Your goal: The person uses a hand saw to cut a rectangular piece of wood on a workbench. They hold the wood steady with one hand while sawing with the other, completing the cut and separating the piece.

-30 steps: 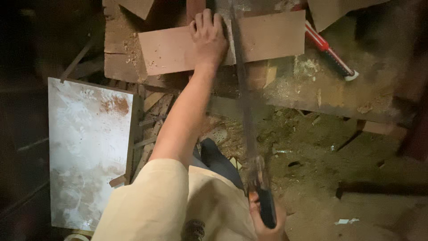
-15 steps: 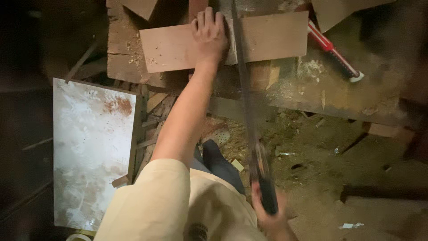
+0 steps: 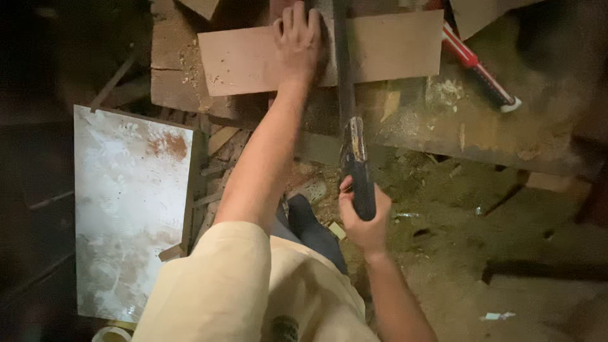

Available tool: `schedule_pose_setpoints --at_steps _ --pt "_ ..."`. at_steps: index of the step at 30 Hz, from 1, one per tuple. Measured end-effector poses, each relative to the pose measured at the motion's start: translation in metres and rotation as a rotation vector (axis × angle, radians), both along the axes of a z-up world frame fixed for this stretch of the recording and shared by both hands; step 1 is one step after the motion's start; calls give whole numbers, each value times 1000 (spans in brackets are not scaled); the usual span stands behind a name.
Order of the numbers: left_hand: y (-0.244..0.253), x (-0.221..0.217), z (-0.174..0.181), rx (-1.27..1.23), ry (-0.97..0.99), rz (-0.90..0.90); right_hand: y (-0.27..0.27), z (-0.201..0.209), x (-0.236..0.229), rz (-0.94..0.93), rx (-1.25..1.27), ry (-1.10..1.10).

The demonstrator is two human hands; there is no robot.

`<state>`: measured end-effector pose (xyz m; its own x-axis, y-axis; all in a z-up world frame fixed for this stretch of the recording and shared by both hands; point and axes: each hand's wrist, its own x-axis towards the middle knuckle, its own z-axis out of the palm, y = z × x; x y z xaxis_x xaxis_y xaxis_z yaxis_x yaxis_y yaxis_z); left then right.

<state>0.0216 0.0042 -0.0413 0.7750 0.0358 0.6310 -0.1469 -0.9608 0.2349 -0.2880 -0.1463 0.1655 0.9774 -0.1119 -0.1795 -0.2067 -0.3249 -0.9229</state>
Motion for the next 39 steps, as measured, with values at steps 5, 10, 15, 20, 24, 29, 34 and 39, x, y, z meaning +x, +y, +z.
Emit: schedule_pose_setpoints --at_steps 5,10,15,20,24,29,34,39 --pt "-7 -5 11 -48 70 -31 -9 31 -97 44 -64 -30" --pt "-4 -14 25 -81 203 -57 -31 49 -203 -79 -49 251" --pt "-1 -12 23 -3 70 -27 -23 17 -104 -39 106 -12" --pt "-1 0 2 89 82 20 3 -11 7 19 -38 -44" --pt "-10 -6 -5 -14 43 -4 -6 1 -57 28 -35 -9" --pt "-7 -12 24 -58 153 -35 -35 17 -195 -146 33 242" --pt "-5 -19 31 -90 205 -92 -37 17 -169 -146 112 250" --pt "-2 -12 11 63 58 -25 -3 -36 8 18 -15 -105"
